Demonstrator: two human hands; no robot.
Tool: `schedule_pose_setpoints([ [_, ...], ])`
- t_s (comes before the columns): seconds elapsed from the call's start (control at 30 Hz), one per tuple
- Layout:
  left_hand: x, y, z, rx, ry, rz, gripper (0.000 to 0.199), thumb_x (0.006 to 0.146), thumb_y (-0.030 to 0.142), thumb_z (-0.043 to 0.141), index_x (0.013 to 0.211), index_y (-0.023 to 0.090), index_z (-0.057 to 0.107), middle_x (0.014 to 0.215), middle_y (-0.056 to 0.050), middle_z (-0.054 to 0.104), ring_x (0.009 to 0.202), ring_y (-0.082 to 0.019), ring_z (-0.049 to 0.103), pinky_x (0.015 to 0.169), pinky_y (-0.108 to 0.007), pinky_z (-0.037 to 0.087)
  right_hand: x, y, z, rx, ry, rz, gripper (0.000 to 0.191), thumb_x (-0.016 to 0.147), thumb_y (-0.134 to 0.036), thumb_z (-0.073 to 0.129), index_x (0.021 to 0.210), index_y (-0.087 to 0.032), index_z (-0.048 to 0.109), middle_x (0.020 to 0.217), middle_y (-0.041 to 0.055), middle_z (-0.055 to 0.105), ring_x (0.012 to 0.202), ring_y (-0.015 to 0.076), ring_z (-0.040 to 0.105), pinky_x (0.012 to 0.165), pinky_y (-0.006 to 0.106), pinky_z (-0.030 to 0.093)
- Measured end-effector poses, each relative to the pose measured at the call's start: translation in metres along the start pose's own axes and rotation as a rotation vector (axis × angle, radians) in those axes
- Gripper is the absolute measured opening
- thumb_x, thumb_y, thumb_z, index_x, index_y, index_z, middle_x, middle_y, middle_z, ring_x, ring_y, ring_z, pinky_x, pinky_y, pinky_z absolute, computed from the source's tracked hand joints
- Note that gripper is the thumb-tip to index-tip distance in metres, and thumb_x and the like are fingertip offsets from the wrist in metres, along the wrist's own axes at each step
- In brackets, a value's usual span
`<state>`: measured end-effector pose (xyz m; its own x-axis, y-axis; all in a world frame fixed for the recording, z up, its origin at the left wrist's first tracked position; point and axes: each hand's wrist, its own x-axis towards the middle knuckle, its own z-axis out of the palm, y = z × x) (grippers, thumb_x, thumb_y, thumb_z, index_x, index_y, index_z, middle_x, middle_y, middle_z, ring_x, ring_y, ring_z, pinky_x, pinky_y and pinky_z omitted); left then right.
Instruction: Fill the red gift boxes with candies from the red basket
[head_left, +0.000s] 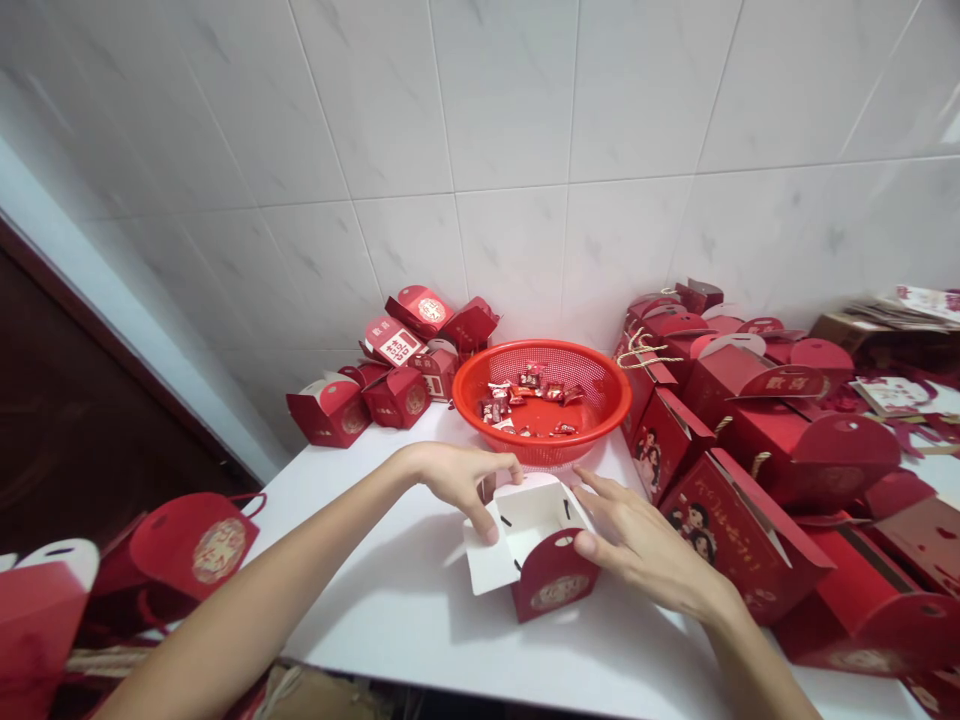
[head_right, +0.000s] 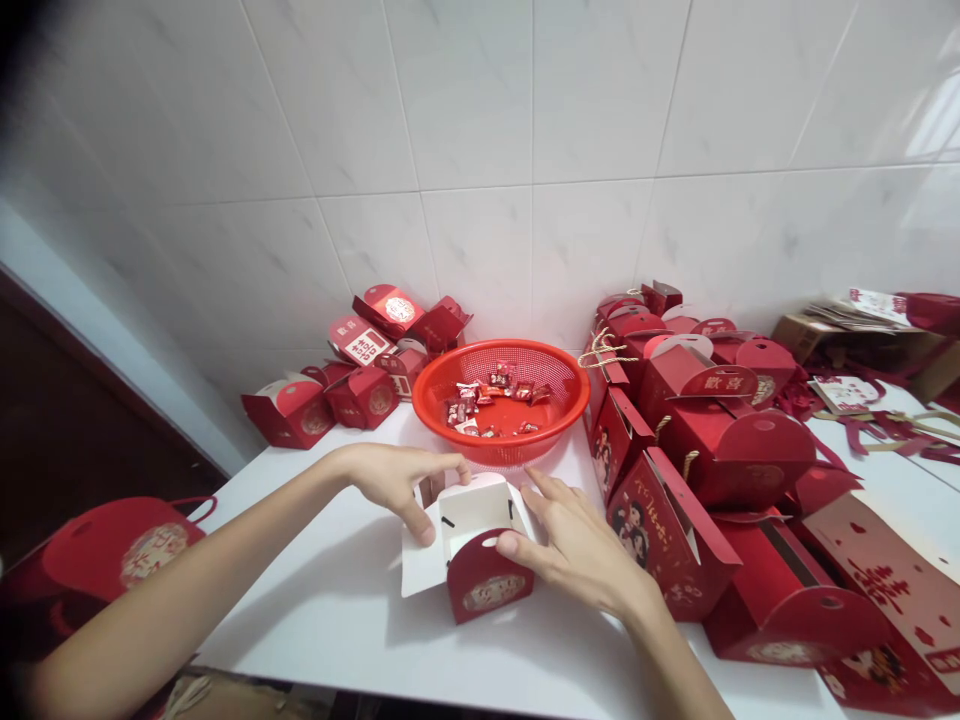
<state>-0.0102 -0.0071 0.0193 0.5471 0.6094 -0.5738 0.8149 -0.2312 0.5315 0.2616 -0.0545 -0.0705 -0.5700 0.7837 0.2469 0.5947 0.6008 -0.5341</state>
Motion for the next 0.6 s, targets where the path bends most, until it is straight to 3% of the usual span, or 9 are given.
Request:
schedule_pose_setpoints([
  [0.2, 0.0, 0.008, 0.003, 0.07, 0.017, -0.033, 0.07, 0.059, 0.043, 0.084, 0.118, 0.023, 0.051, 0.099, -0.003, 0.067, 0.094, -0.025, 0.063, 0.078, -0.03, 0.048, 0.008, -0.019, 0.002, 0.099, -0.041, 0.226, 0.072, 0.101, -0.065, 0.026, 0.152, -0.018, 0.043, 0.159, 0.0144, 0.037, 0.15, 0.0324, 0.03, 0.12, 0.056, 0.026],
  [0.3, -0.002, 0.015, 0.005, 0.127, 0.054, -0.025, 0.069, 0.062, 0.042, 0.084, 0.12, 0.022, 0.053, 0.106, -0.004, 0.068, 0.097, -0.025, 0.063, 0.079, -0.03, 0.048, 0.01, -0.026, 0.0, 0.158, -0.042, 0.27, 0.073, 0.101, -0.067, 0.026, 0.151, -0.018, 0.044, 0.16, 0.0127, 0.037, 0.15, 0.0313, 0.028, 0.122, 0.055, 0.021],
  [0.43, -0.005, 0.018, 0.006, 0.177, 0.036, -0.031, 0.071, 0.067, 0.045, 0.081, 0.128, 0.023, 0.052, 0.107, -0.005, 0.068, 0.097, -0.026, 0.063, 0.078, -0.029, 0.047, 0.004, -0.02, -0.01, 0.32, -0.164, 0.213, 0.084, 0.093, -0.072, 0.043, 0.158, -0.02, 0.032, 0.164, 0.0101, 0.028, 0.151, 0.0317, 0.025, 0.124, 0.054, 0.018],
  [0.6, -0.005, 0.014, 0.003, 0.162, -0.026, -0.034, 0.074, 0.07, 0.049, 0.077, 0.134, 0.024, 0.05, 0.106, -0.005, 0.068, 0.098, -0.026, 0.063, 0.078, -0.029, 0.046, -0.004, -0.009, -0.017, 0.344, -0.35, 0.113, 0.124, 0.071, -0.067, 0.077, 0.162, -0.018, 0.007, 0.167, 0.0116, 0.007, 0.154, 0.0319, 0.01, 0.125, 0.05, 0.012],
])
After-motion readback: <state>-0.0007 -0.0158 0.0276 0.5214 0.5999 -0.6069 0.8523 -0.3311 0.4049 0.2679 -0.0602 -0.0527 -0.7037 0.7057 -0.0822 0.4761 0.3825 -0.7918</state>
